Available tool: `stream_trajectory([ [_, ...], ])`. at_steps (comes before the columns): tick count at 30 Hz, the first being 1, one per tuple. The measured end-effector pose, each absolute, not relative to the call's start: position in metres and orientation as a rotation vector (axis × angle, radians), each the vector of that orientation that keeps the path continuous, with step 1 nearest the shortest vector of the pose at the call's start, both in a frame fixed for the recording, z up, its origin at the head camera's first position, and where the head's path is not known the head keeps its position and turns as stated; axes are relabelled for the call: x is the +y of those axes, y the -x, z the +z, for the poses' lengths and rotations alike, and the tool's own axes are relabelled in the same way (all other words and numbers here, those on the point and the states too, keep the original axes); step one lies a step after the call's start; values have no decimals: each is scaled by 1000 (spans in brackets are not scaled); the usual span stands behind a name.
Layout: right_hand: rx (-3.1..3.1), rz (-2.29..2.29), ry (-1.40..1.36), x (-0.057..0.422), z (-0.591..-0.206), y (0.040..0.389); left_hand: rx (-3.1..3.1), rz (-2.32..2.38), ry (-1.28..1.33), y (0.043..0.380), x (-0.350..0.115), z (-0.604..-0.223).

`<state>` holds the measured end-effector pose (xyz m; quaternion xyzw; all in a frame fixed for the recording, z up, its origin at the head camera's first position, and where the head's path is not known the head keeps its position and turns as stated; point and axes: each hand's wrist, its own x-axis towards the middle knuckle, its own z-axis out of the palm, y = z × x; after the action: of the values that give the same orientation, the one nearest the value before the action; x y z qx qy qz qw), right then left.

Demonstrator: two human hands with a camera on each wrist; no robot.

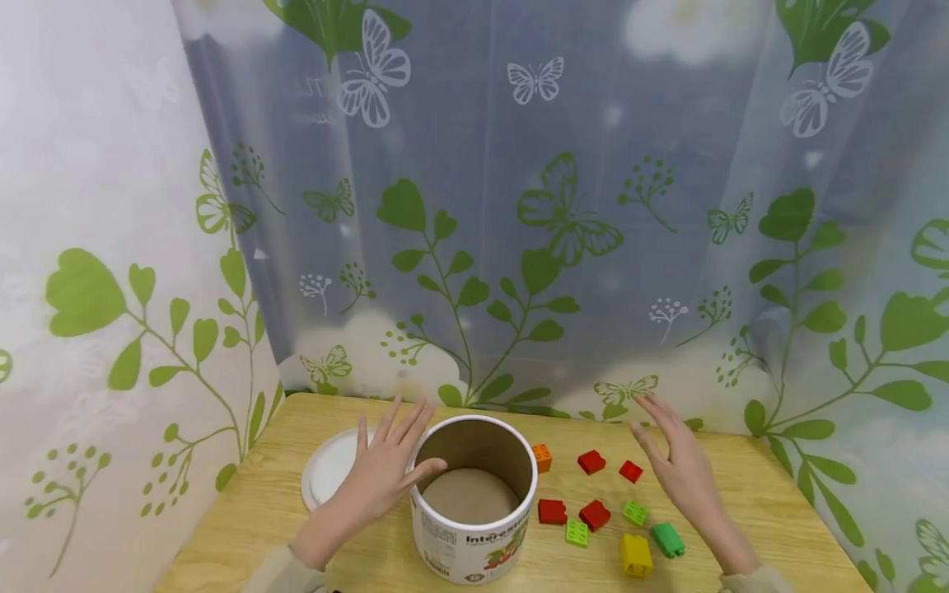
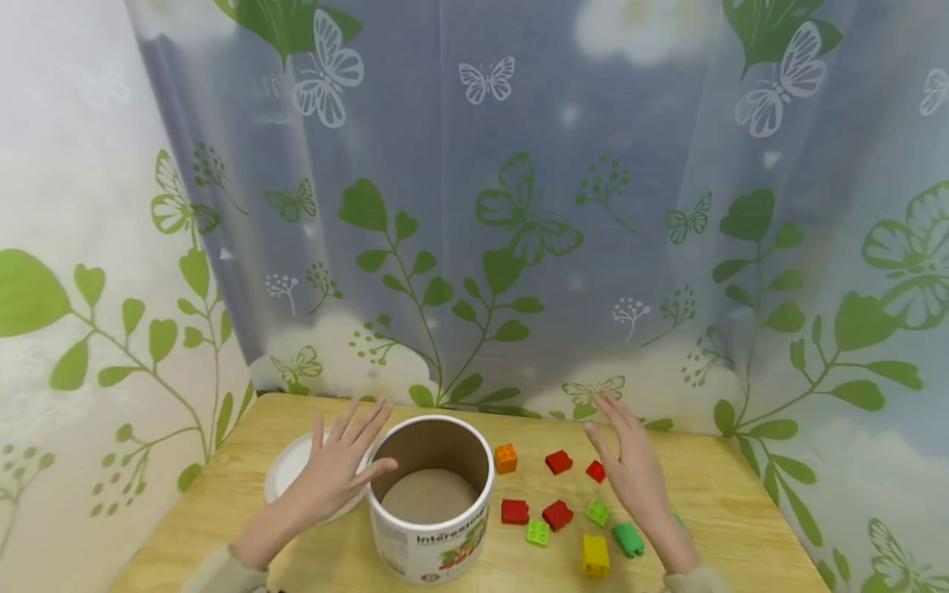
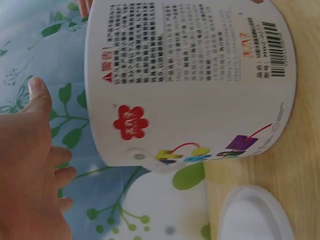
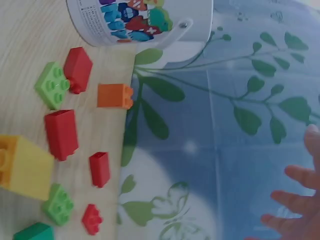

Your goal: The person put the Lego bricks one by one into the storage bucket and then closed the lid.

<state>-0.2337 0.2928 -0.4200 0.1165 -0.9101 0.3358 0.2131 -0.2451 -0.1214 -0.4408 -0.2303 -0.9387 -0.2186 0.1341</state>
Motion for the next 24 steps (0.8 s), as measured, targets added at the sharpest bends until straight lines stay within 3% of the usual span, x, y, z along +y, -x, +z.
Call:
stream_trajectory([
  [24,-2292,1412,50,396,-494,223,-2818,-600,657,241,-115,-464],
])
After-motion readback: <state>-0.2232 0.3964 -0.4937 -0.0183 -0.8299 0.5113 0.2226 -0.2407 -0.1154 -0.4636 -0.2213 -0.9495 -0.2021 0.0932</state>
